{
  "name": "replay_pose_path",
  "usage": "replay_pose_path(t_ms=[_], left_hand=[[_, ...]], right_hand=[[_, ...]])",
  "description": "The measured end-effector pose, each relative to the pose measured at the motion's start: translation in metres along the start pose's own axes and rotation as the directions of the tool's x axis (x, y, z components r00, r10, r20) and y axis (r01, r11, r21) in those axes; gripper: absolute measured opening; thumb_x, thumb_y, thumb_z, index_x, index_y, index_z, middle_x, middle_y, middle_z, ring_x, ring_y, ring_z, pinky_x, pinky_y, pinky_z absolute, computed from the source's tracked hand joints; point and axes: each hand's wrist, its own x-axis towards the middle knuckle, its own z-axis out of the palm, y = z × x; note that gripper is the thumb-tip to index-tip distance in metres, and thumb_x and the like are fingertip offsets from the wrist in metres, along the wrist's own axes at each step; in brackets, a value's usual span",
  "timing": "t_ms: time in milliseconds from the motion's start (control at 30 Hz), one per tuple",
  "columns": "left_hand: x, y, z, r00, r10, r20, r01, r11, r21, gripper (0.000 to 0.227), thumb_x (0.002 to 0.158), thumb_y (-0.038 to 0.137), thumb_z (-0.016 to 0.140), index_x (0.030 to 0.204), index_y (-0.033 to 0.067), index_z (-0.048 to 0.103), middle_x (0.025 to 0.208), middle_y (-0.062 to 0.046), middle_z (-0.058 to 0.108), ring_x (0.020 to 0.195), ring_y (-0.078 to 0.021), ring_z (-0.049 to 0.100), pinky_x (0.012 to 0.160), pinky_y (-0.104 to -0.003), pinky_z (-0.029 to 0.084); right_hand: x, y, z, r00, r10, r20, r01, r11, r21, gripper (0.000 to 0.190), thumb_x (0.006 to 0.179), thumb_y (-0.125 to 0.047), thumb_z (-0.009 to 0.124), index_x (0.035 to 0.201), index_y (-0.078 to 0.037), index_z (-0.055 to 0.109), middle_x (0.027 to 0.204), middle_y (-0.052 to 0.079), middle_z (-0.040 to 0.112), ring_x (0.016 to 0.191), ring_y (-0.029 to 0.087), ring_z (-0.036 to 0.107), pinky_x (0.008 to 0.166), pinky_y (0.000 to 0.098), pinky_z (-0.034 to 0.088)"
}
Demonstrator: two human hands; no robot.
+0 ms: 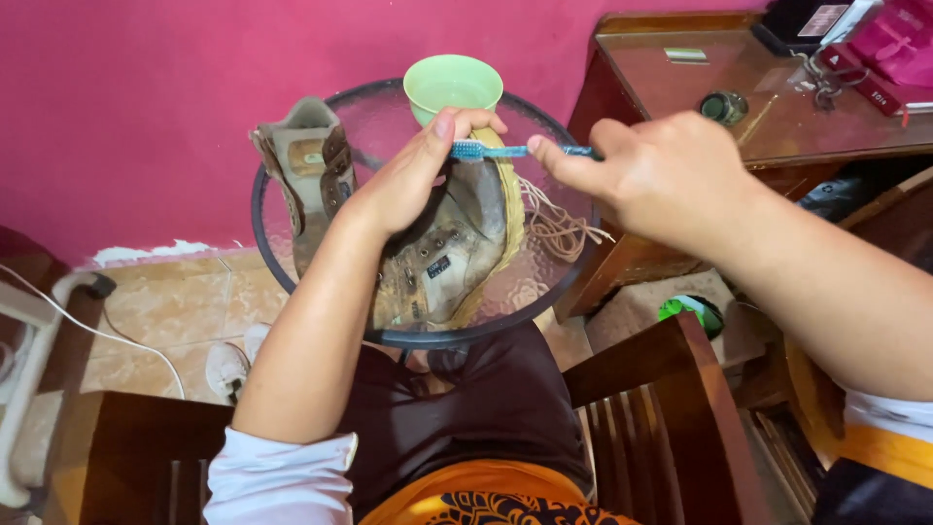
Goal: Cleaning the sole of a work boot with a toothbrush and water at a repair bench.
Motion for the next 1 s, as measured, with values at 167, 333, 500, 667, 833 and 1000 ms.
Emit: replay_pose_path(t_ms=[167,333,500,667,833,1000], left_hand=[[0.0,-0.002,-0.002,0.996,-0.08,-0.041,0.079,0.997,-0.008,0.088,0.084,0.08,0.009,0.136,0.0277,0.056,0.14,-0.005,0.05,0.135,-0.0223,0.046,0.089,-0.038,0.048],[0.009,-0.001,0.008,0.999,0.024,-0.031,-0.021,0.997,0.076,0.082,0.094,0.07,0.006,0.132,0.0197,0.058,0.135,-0.007,0.054,0.139,-0.0234,0.046,0.117,-0.043,0.028],[0.025,-0.02,0.006,0.986,-0.078,-0.144,0.097,0.987,0.128,0.088,0.089,0.075,0.004,0.133,0.0254,0.061,0.14,-0.013,0.055,0.138,-0.0279,0.048,0.115,-0.045,0.031],[0.04,-0.023,0.003,0.955,-0.235,-0.179,0.262,0.954,0.143,0.071,0.093,0.067,0.012,0.125,0.0274,0.061,0.124,-0.008,0.056,0.131,-0.0239,0.052,0.113,-0.037,0.032],[0.043,-0.042,-0.005,0.968,-0.187,-0.168,0.224,0.946,0.236,0.045,0.099,0.051,0.042,0.13,0.0207,0.056,0.129,-0.008,0.057,0.134,-0.0243,0.045,0.11,-0.038,0.033],[0.041,-0.045,-0.015,0.933,-0.291,-0.213,0.335,0.917,0.217,0.043,0.098,0.048,0.05,0.133,0.023,0.054,0.134,-0.012,0.054,0.138,-0.0261,0.042,0.111,-0.042,0.033]], right_hand=[[-0.016,-0.015,0.011,0.981,-0.13,0.142,0.097,0.971,0.22,0.081,0.076,0.0,0.066,0.149,-0.031,0.049,0.058,0.002,0.044,0.035,0.02,0.046,0.025,0.0378,0.039],[-0.01,0.001,0.02,1.0,-0.008,-0.027,0.01,0.995,0.097,0.072,0.091,0.003,0.068,0.152,-0.032,0.053,0.06,-0.005,0.035,0.04,0.008,0.03,0.026,0.0244,0.031],[-0.031,-0.038,0.074,0.999,0.014,-0.032,-0.004,0.961,0.278,0.056,0.109,-0.017,0.064,0.152,-0.038,0.035,0.059,-0.005,0.032,0.04,0.01,0.027,0.027,0.0249,0.028],[-0.03,-0.044,0.085,0.978,0.199,0.057,-0.207,0.927,0.313,0.073,0.085,-0.005,0.064,0.152,-0.032,0.052,0.065,0.002,0.044,0.039,0.019,0.041,0.028,0.036,0.034],[-0.029,-0.079,0.111,0.973,0.225,0.048,-0.224,0.884,0.411,0.066,0.088,-0.013,0.062,0.151,-0.033,0.05,0.074,0.006,0.051,0.043,0.029,0.05,0.031,0.0453,0.035],[-0.033,-0.108,0.117,0.959,0.283,-0.011,-0.232,0.809,0.54,0.052,0.096,-0.013,0.061,0.144,-0.033,0.061,0.079,-0.001,0.06,0.049,0.03,0.055,0.034,0.0444,0.039]])
